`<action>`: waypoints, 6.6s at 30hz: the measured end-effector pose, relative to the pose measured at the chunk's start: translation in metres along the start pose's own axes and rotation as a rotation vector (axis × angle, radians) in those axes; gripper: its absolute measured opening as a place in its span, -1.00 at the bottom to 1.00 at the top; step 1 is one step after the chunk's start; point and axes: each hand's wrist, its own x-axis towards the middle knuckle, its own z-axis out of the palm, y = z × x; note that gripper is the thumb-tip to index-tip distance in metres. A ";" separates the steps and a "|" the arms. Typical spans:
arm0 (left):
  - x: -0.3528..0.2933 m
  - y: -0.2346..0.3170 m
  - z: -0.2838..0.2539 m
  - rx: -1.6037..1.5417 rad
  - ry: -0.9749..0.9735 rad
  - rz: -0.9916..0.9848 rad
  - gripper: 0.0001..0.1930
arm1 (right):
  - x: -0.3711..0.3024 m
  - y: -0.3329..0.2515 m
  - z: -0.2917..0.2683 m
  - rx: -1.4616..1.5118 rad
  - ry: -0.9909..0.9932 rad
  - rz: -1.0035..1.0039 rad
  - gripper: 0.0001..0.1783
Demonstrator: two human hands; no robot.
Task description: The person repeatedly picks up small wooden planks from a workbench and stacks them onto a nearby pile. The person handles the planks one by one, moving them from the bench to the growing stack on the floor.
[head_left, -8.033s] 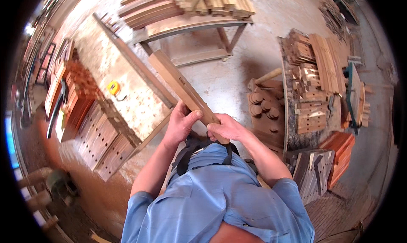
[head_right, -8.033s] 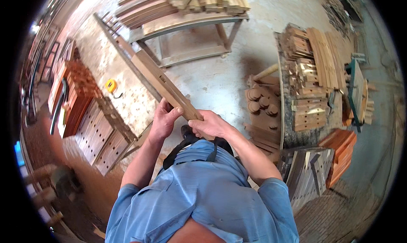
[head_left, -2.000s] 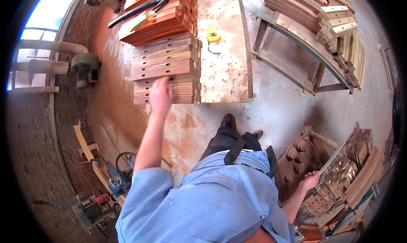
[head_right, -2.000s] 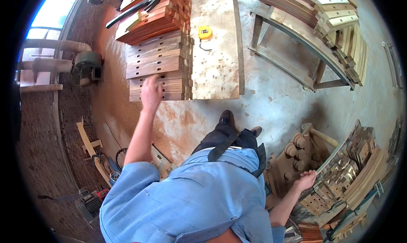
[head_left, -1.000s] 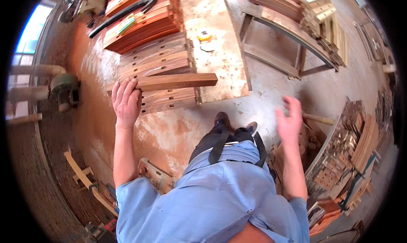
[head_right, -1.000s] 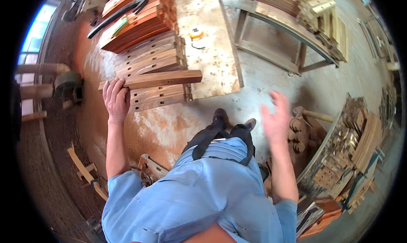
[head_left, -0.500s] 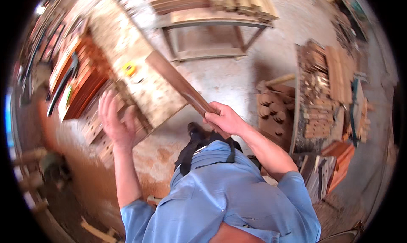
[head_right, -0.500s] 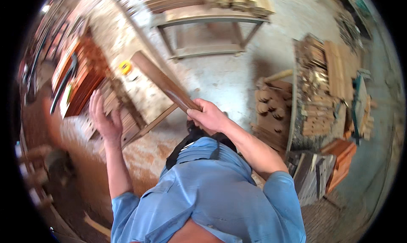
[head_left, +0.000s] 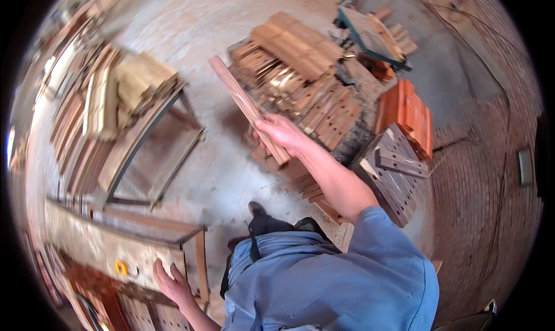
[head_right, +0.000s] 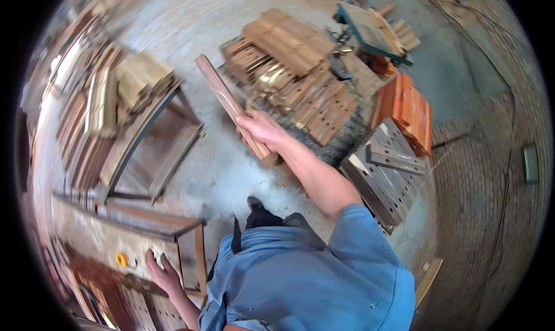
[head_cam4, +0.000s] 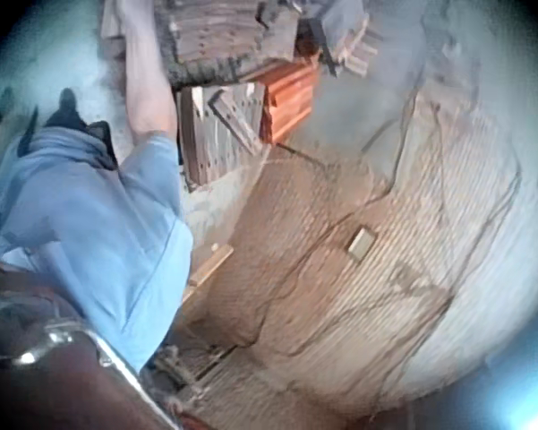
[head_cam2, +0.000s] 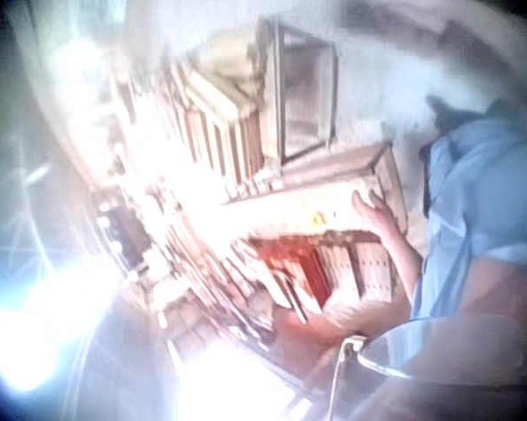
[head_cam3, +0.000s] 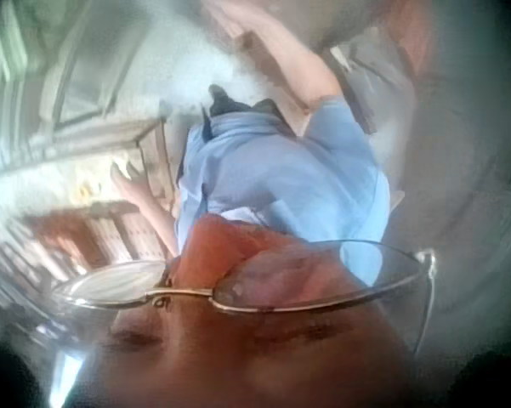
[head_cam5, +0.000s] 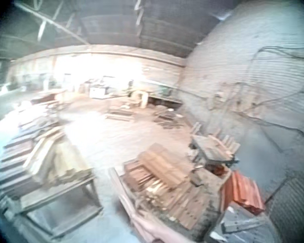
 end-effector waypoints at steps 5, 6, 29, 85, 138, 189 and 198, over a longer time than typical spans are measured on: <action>0.023 0.015 0.012 -0.054 -0.020 -0.063 -0.61 | 0.048 -0.069 -0.112 -0.881 0.489 -0.096 -0.58; 0.028 0.017 0.014 -0.043 -0.024 -0.069 -0.60 | 0.057 -0.080 -0.131 -0.905 0.564 -0.048 -0.55; -0.030 -0.054 -0.019 0.342 -0.047 -0.524 -0.57 | 0.202 -0.064 -0.240 -1.467 1.070 -0.340 -0.74; -0.021 -0.087 -0.120 0.196 0.403 -0.214 -0.45 | -0.046 0.085 0.246 -0.148 -0.861 0.359 -0.69; -0.225 -0.150 -0.073 0.370 0.068 -0.908 -0.64 | 0.086 0.066 -0.073 -1.205 0.522 -0.337 -0.47; 0.003 -0.063 -0.104 0.277 0.232 0.069 -0.69 | -0.067 0.054 0.288 -1.087 -0.683 -0.723 -0.57; 0.023 -0.052 -0.038 0.054 0.158 -0.082 -0.57 | -0.009 0.063 0.123 0.301 -0.498 0.521 -0.58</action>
